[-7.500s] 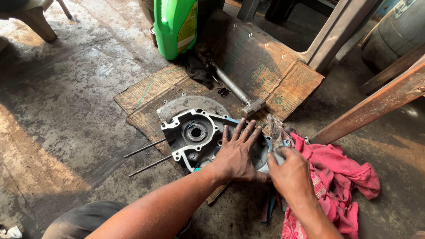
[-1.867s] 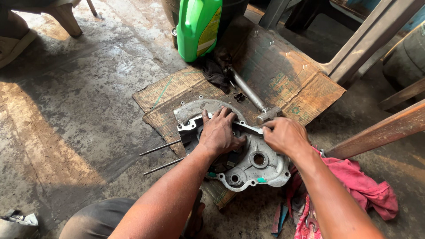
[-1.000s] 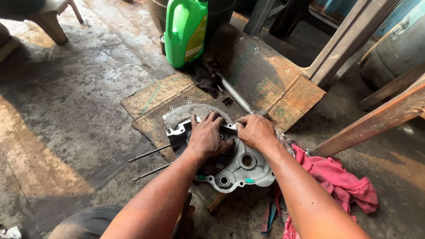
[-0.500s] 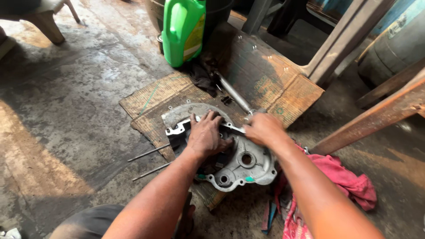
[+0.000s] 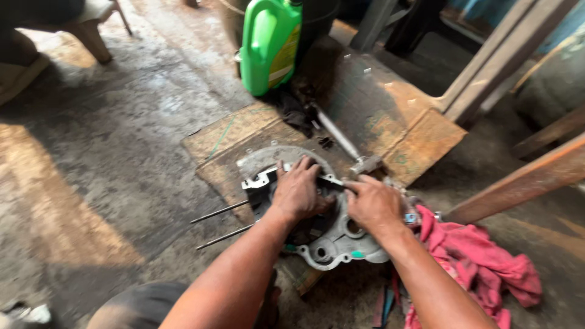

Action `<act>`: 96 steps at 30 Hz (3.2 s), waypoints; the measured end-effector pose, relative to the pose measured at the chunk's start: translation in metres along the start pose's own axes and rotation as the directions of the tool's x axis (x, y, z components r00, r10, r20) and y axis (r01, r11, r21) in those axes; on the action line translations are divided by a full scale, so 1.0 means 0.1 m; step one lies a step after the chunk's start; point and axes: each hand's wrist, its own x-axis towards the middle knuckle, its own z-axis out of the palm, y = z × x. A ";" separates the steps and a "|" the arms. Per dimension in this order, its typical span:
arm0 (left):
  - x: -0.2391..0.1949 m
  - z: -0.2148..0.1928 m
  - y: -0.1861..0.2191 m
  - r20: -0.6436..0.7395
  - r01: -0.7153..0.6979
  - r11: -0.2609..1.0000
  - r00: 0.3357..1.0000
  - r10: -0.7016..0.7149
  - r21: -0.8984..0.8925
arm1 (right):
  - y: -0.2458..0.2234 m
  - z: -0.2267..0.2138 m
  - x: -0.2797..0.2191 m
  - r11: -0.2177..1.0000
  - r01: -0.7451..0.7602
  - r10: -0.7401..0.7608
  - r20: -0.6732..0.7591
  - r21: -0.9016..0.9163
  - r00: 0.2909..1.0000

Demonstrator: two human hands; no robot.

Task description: The person is working on a disassembled engine casing placed on a piece of cardboard on the floor. They use a wrench to tighten bolts on the casing and a red cloth to wipe the interior surfaces.

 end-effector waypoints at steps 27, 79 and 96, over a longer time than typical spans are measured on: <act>0.04 0.12 -0.08 0.010 -0.021 0.998 1.000 0.021 0.062 | -0.18 0.20 0.15 0.999 0.040 -0.039 -0.038 0.020 0.999; 0.19 0.29 0.25 -0.048 -0.340 0.936 0.940 0.337 -0.086 | 0.93 -0.42 -0.77 0.916 0.183 -0.124 -0.181 0.357 0.976; 0.08 0.28 0.26 0.003 -0.426 0.904 0.904 0.426 -0.022 | 0.82 -0.57 -1.05 0.934 0.252 -0.293 0.137 0.253 0.946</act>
